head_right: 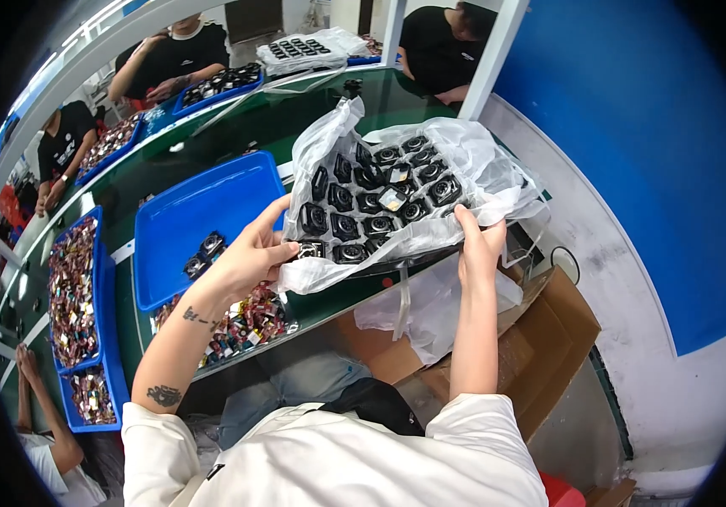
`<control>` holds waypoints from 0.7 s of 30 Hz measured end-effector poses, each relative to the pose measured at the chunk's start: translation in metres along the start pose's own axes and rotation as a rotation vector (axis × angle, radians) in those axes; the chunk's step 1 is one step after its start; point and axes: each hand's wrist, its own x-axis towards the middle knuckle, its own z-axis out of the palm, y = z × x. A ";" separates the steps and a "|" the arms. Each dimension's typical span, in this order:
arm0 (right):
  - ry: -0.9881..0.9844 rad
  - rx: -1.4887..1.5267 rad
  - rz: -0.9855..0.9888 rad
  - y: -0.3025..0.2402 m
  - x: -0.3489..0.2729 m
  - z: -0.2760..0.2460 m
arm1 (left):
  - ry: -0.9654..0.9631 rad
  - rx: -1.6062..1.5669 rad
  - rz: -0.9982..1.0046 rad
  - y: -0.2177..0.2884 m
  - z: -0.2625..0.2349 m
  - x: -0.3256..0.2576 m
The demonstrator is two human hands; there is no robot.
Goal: Assembling small electronic components and placing them into a tray.
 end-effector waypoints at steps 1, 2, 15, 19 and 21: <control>-0.034 0.014 -0.005 -0.002 -0.008 0.009 | 0.009 -0.031 0.017 -0.001 -0.005 -0.016; -0.080 0.014 -0.001 -0.004 -0.014 0.018 | 0.070 0.032 0.004 0.003 -0.007 -0.032; -0.462 0.029 0.103 0.005 -0.087 0.145 | 0.474 -0.197 0.224 -0.038 -0.080 -0.185; -0.519 -0.255 -0.127 0.013 -0.080 0.149 | 0.612 -0.169 0.376 -0.030 -0.081 -0.191; -0.548 -0.245 -0.202 0.002 -0.082 0.156 | 0.608 -0.097 0.296 -0.025 -0.090 -0.202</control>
